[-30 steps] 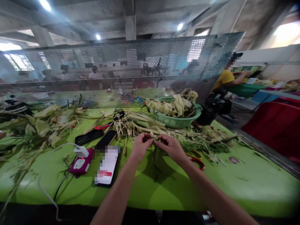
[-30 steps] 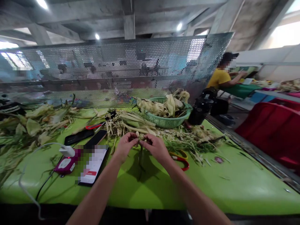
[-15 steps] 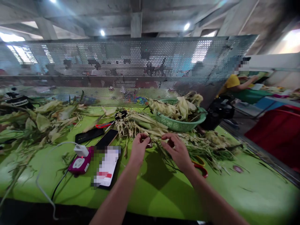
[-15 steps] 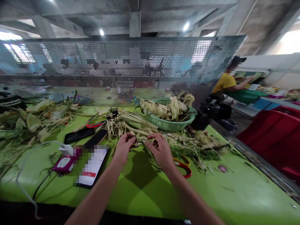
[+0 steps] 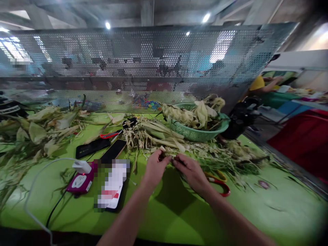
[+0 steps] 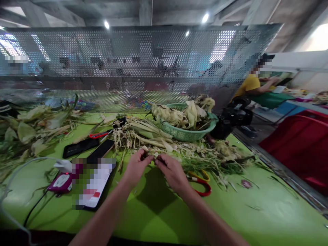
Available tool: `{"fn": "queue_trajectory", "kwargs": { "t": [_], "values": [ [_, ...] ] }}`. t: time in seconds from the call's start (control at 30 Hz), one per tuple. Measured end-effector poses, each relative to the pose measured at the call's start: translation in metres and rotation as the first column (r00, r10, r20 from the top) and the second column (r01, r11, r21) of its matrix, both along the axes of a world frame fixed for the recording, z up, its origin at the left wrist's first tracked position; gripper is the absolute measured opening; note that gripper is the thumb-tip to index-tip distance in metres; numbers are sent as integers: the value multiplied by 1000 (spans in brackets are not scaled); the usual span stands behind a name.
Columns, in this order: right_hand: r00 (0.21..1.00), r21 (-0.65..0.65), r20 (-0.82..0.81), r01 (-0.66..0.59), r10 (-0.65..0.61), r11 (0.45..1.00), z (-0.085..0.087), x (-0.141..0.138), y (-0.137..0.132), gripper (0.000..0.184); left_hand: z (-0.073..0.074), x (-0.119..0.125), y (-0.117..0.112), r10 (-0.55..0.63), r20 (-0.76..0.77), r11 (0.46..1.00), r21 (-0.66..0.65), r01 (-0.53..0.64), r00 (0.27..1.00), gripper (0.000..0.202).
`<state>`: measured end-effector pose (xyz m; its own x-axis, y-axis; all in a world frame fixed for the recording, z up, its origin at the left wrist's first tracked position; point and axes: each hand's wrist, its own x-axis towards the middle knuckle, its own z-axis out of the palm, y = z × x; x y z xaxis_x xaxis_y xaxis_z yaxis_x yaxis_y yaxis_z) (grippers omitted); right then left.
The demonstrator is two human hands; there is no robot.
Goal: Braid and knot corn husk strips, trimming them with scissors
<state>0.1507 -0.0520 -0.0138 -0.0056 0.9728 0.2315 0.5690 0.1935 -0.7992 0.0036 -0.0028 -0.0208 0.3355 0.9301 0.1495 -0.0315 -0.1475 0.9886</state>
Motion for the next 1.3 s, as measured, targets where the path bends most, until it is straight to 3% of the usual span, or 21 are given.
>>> {"fn": "queue_trajectory", "kwargs": {
  "t": [0.13,0.27,0.33,0.5,0.63,0.77,1.03,1.3],
  "values": [
    [989,-69,-144,-47,37,996,-2,-3,-1,28,-3,1,2,94,-121,988,134,-77,988,14],
    [991,-94,-123,-63,52,994,-2,-5,-1,26,-2,-1,3,138,-212,977,187,-98,967,12],
    [989,-124,-134,-83,66,989,0,-4,-1,26,0,-4,4,119,-218,984,153,-86,969,13],
    [925,-169,-379,-80,10,982,7,3,-1,23,11,-14,6,-14,-17,1000,1,14,1000,29],
    [902,-47,-420,94,-105,994,11,14,-2,22,15,-17,5,-49,-9,996,-71,48,999,27],
    [914,65,-362,221,-184,973,15,20,-3,19,14,-15,4,-79,-23,995,-58,78,997,23],
    [991,99,-79,113,-106,989,10,9,-5,26,9,-8,-1,42,-238,983,185,3,970,15],
    [939,288,295,90,-178,953,4,7,-5,11,9,-4,-9,112,-404,936,349,40,908,14]
  ]
}}
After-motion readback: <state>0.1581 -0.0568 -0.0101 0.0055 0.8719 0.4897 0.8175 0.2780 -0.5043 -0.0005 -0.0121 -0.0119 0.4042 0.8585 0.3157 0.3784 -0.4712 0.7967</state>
